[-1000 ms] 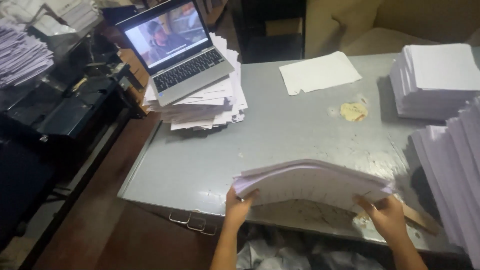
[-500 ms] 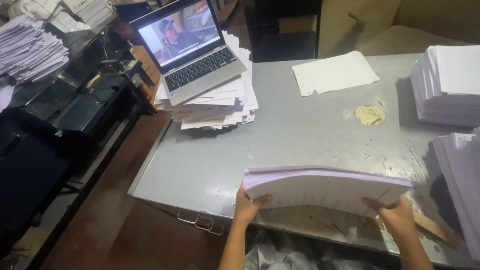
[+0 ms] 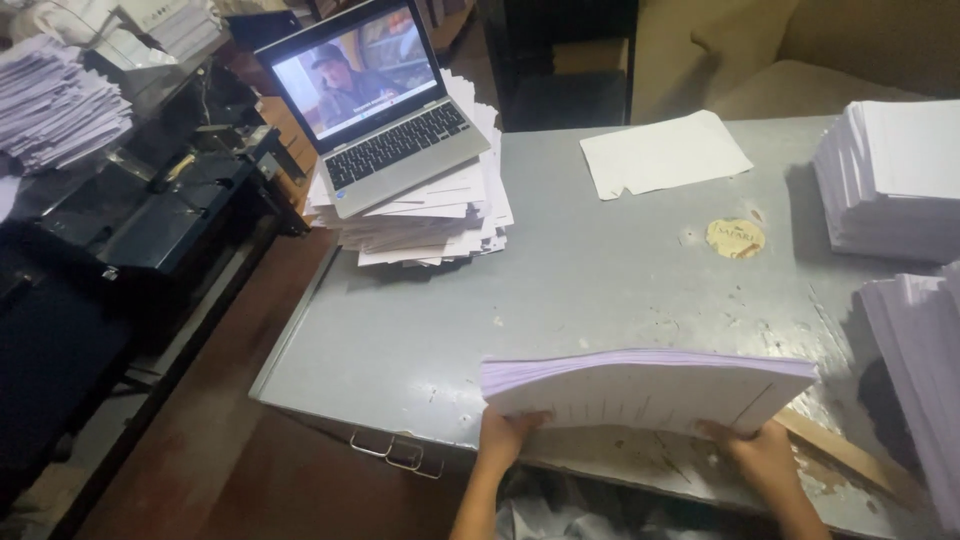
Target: Sorting, aligning, and stacking printed sheets of paper on a work table in a print shop.
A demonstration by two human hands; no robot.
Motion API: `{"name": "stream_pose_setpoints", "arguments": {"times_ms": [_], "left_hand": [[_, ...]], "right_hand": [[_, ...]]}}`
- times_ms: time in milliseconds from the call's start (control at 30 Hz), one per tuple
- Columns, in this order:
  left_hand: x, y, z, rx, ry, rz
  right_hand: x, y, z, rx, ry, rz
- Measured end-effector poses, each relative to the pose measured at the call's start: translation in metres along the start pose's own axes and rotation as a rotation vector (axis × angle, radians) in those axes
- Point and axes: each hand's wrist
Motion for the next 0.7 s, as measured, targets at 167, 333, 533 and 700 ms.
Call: {"name": "stream_pose_setpoints", "arguments": {"times_ms": [167,333,533,700], "left_hand": [[0.014,0.011,0.009,-0.079,0.072,-0.101],[0.030,0.037,0.009,-0.010,-0.420,0.065],[0.170,0.037,0.114,0.313,-1.157,-0.430],[0.187,0.007,0.102,0.182,-1.120,-1.141]], "right_hand": [[0.023,-0.003,-0.008,-0.046,0.160,-0.024],[0.016,0.006,-0.014,-0.033,0.130,0.047],[-0.011,0.002,0.004,-0.006,0.143,-0.073],[0.007,0.004,-0.005,0.019,0.199,-0.075]]}}
Point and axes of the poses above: each hand's wrist, its own z-axis away from the middle knuckle, its own y-axis out of the back of the hand, x = y × z, and after that the axes turned 3 degrees about -z, right-handed
